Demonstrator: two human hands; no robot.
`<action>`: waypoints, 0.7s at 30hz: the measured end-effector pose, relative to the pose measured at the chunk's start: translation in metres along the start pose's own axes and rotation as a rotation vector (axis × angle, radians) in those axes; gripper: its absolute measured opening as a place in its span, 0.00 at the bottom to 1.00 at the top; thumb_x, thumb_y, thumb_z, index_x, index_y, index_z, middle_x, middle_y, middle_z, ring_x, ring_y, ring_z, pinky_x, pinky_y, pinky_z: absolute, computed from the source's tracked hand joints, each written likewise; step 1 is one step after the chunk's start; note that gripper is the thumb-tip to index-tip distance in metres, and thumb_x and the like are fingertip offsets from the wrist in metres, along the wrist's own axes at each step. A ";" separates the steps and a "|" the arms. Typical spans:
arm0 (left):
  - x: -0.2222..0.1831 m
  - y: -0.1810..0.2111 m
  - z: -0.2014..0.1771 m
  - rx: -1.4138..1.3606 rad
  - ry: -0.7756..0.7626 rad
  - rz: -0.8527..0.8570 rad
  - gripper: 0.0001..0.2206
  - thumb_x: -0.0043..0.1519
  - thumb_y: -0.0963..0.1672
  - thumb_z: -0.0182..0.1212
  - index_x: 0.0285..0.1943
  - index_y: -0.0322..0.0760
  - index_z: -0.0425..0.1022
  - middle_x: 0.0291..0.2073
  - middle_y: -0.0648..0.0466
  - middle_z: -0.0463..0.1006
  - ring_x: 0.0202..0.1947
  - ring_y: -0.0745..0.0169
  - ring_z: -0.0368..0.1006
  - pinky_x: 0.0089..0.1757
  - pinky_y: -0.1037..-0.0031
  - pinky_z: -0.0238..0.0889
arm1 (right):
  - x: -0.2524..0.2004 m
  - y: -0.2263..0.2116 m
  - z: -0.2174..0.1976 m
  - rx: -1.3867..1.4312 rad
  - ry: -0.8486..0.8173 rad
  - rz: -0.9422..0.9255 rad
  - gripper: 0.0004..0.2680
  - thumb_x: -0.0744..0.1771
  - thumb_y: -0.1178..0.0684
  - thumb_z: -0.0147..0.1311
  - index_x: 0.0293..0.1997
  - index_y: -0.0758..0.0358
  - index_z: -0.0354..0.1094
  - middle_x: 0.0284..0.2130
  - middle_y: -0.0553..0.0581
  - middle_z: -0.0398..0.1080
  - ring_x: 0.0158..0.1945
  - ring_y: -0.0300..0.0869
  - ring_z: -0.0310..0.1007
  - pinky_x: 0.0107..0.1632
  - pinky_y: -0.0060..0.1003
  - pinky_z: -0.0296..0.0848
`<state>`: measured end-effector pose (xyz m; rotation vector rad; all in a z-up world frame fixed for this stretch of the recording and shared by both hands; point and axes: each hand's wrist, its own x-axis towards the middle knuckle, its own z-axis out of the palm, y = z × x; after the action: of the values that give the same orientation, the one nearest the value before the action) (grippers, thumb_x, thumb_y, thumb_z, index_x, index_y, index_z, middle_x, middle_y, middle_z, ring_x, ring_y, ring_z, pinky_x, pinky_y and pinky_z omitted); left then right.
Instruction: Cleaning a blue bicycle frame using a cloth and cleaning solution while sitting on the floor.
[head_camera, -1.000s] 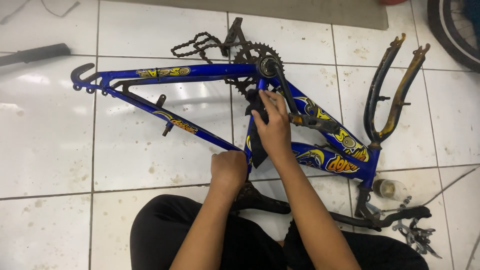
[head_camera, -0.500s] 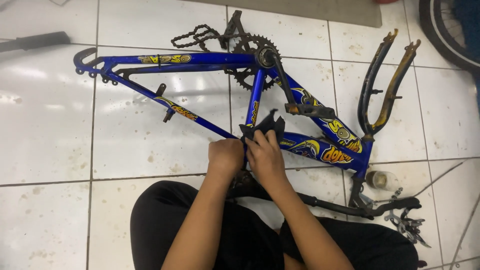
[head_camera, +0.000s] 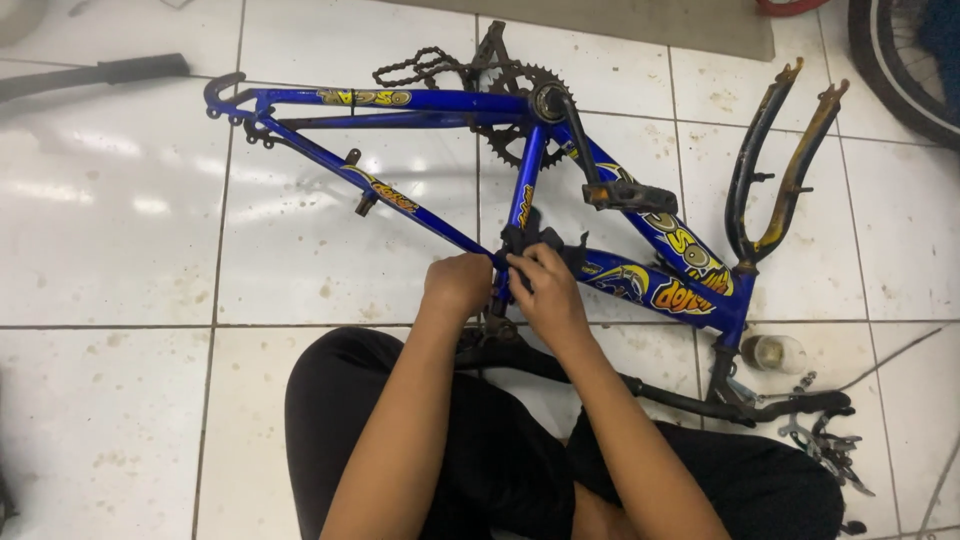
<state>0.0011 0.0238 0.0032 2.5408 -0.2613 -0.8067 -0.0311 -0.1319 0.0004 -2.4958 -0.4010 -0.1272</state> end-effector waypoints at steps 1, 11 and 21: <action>-0.002 0.001 -0.002 -0.003 -0.004 -0.002 0.10 0.61 0.36 0.53 0.42 0.26 0.82 0.35 0.39 0.83 0.43 0.36 0.81 0.45 0.48 0.72 | -0.011 0.004 0.005 0.000 -0.005 0.002 0.06 0.69 0.59 0.54 0.45 0.64 0.77 0.38 0.62 0.71 0.45 0.54 0.74 0.49 0.43 0.75; -0.046 0.006 -0.052 -0.072 0.108 -0.001 0.07 0.59 0.38 0.59 0.37 0.26 0.82 0.28 0.39 0.82 0.33 0.37 0.81 0.37 0.50 0.74 | -0.036 -0.002 -0.012 0.147 0.023 0.228 0.06 0.67 0.56 0.56 0.46 0.59 0.78 0.37 0.60 0.73 0.45 0.54 0.77 0.47 0.43 0.76; -0.064 0.003 -0.070 -0.186 0.308 0.023 0.11 0.60 0.40 0.62 0.47 0.23 0.79 0.35 0.35 0.82 0.39 0.36 0.81 0.39 0.50 0.75 | -0.031 0.000 0.006 0.173 -0.128 -0.038 0.11 0.70 0.59 0.49 0.56 0.58 0.76 0.40 0.58 0.63 0.46 0.57 0.72 0.50 0.48 0.73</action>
<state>-0.0100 0.0666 0.0867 2.4360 -0.1088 -0.4005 -0.0605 -0.1367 -0.0098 -2.3336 -0.4911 0.0510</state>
